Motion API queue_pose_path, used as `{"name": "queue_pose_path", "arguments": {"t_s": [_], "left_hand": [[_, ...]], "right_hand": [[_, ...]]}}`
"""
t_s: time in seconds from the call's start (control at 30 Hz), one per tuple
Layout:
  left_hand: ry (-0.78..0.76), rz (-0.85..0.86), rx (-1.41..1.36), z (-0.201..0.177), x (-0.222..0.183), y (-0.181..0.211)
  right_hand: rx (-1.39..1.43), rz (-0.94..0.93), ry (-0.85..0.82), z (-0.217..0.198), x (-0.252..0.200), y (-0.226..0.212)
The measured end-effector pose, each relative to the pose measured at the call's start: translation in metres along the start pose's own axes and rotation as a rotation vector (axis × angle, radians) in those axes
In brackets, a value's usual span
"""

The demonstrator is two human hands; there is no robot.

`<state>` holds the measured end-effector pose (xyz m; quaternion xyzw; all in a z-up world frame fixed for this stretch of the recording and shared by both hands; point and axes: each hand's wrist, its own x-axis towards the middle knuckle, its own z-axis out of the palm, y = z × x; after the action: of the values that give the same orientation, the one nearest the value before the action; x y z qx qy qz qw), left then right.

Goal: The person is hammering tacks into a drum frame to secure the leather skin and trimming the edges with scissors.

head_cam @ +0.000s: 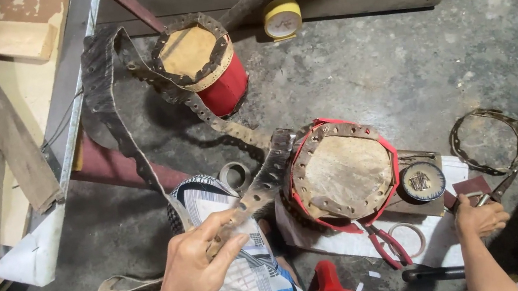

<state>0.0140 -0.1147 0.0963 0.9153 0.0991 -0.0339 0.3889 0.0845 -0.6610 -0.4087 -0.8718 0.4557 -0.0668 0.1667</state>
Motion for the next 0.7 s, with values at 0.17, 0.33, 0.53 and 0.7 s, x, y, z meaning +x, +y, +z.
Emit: {"name": "queue_pose_path", "arguments": {"t_s": [0.17, 0.33, 0.53, 0.7], "left_hand": [[0.019, 0.015, -0.008, 0.002, 0.001, -0.001], [0.027, 0.027, -0.006, 0.003, 0.001, 0.001], [0.065, 0.052, 0.042, 0.004, 0.003, -0.002], [0.080, 0.086, 0.024, -0.003, -0.002, 0.000]], "right_hand": [[0.061, 0.049, 0.051, 0.004, 0.002, 0.006], [-0.063, 0.029, -0.016, 0.000, -0.006, 0.000], [0.097, 0.235, -0.037, -0.009, 0.000, 0.009], [0.015, 0.336, -0.117, 0.026, 0.036, 0.032]]}}
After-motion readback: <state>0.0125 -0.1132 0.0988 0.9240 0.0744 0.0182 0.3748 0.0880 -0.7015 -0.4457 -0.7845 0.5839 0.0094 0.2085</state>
